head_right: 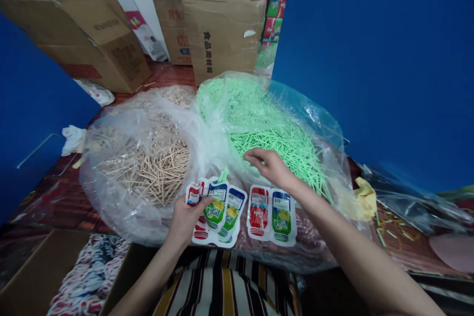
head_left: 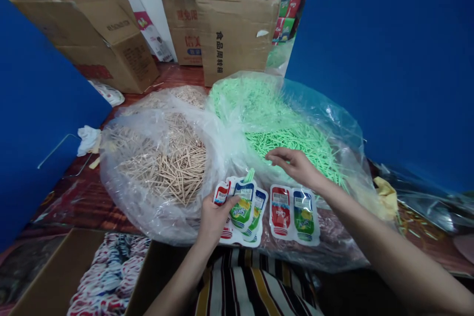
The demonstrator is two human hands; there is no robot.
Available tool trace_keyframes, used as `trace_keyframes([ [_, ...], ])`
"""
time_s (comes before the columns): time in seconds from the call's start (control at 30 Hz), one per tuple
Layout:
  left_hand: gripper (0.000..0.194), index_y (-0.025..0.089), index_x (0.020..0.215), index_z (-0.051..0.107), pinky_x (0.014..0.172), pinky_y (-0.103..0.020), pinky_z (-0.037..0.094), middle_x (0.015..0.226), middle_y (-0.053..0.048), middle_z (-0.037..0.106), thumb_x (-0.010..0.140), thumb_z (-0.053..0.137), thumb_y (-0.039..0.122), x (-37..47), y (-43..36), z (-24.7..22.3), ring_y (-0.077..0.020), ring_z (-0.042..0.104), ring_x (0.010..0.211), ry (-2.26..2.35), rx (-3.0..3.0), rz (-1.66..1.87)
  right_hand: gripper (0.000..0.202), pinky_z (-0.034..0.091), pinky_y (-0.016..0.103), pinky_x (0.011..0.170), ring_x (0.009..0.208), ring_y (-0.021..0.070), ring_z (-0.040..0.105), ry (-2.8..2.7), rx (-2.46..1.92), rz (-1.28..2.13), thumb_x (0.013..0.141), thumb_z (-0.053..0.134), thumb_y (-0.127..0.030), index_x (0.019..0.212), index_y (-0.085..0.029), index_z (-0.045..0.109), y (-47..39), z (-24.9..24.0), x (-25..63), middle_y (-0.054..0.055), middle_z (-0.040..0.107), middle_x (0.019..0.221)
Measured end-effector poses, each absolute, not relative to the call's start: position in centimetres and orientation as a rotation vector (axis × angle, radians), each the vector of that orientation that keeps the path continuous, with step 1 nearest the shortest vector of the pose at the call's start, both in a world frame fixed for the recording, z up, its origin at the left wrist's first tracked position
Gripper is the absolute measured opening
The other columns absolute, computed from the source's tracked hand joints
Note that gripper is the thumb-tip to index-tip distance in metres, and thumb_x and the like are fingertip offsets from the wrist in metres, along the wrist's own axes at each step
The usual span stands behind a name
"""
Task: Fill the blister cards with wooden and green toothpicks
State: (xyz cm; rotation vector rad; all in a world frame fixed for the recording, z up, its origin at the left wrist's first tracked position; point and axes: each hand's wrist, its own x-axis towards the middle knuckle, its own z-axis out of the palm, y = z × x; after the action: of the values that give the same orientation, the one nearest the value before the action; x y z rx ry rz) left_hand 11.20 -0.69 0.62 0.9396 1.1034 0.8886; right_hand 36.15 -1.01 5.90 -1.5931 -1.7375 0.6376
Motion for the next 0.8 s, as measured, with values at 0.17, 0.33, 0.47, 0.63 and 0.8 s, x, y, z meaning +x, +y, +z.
trace_keyframes([
  [0.17, 0.028, 0.013, 0.080, 0.071, 0.067, -0.029, 0.053, 0.075, -0.004, 0.074, 0.055, 0.080, 0.024, 11.4, -0.8, 0.7, -0.0201, 0.067, 0.069, 1.121, 0.921, 0.889, 0.032, 0.047, 0.035, 0.082, 0.095, 0.0226, 0.062, -2.184, -1.649, 0.398, 0.079, 0.046, -0.008, 0.098, -0.022, 0.069, 0.5, 2.6, 40.4, 0.008, 0.067, 0.104],
  [0.33, 0.023, 0.013, 0.077, 0.071, 0.066, -0.029, 0.053, 0.073, -0.003, 0.074, 0.058, 0.078, 0.025, 11.7, -1.0, 1.0, -0.0195, 0.067, 0.068, 1.096, 0.938, 0.882, 0.019, 0.046, 0.032, 0.080, 0.090, 0.0211, 0.060, -2.224, -1.653, 0.387, 0.082, 0.052, -0.017, 0.086, -0.022, 0.070, 0.3, 1.4, 41.0, 0.008, 0.069, 0.091],
  [0.47, 0.023, 0.013, 0.077, 0.071, 0.066, -0.028, 0.053, 0.075, -0.004, 0.074, 0.059, 0.078, 0.025, 11.7, -1.0, 1.2, -0.0194, 0.067, 0.068, 1.106, 0.936, 0.884, 0.015, 0.045, 0.037, 0.084, 0.092, 0.0237, 0.059, -2.090, -1.585, 0.357, 0.083, 0.056, -0.029, 0.084, -0.023, 0.070, 0.4, 2.1, 41.2, 0.008, 0.069, 0.092],
  [0.63, 0.024, 0.013, 0.081, 0.071, 0.068, -0.028, 0.053, 0.080, -0.005, 0.074, 0.062, 0.076, 0.026, 11.7, -0.9, 0.8, -0.0195, 0.068, 0.072, 1.084, 0.956, 0.880, 0.017, 0.051, 0.038, 0.073, 0.080, 0.0219, 0.063, -1.366, -1.414, 0.507, 0.080, 0.063, -0.038, 0.076, -0.022, 0.066, -0.2, 5.1, 37.8, 0.005, 0.068, 0.084],
  [0.8, 0.029, 0.012, 0.087, 0.071, 0.072, -0.030, 0.053, 0.080, -0.006, 0.074, 0.063, 0.076, 0.026, 11.9, -1.2, 0.6, -0.0212, 0.068, 0.076, 1.055, 0.967, 0.883, 0.037, 0.053, 0.035, 0.073, 0.073, 0.0184, 0.065, -1.097, -1.142, 0.774, 0.075, 0.071, -0.028, 0.110, -0.027, 0.057, -1.5, 7.9, 31.6, -0.002, 0.065, 0.068],
])
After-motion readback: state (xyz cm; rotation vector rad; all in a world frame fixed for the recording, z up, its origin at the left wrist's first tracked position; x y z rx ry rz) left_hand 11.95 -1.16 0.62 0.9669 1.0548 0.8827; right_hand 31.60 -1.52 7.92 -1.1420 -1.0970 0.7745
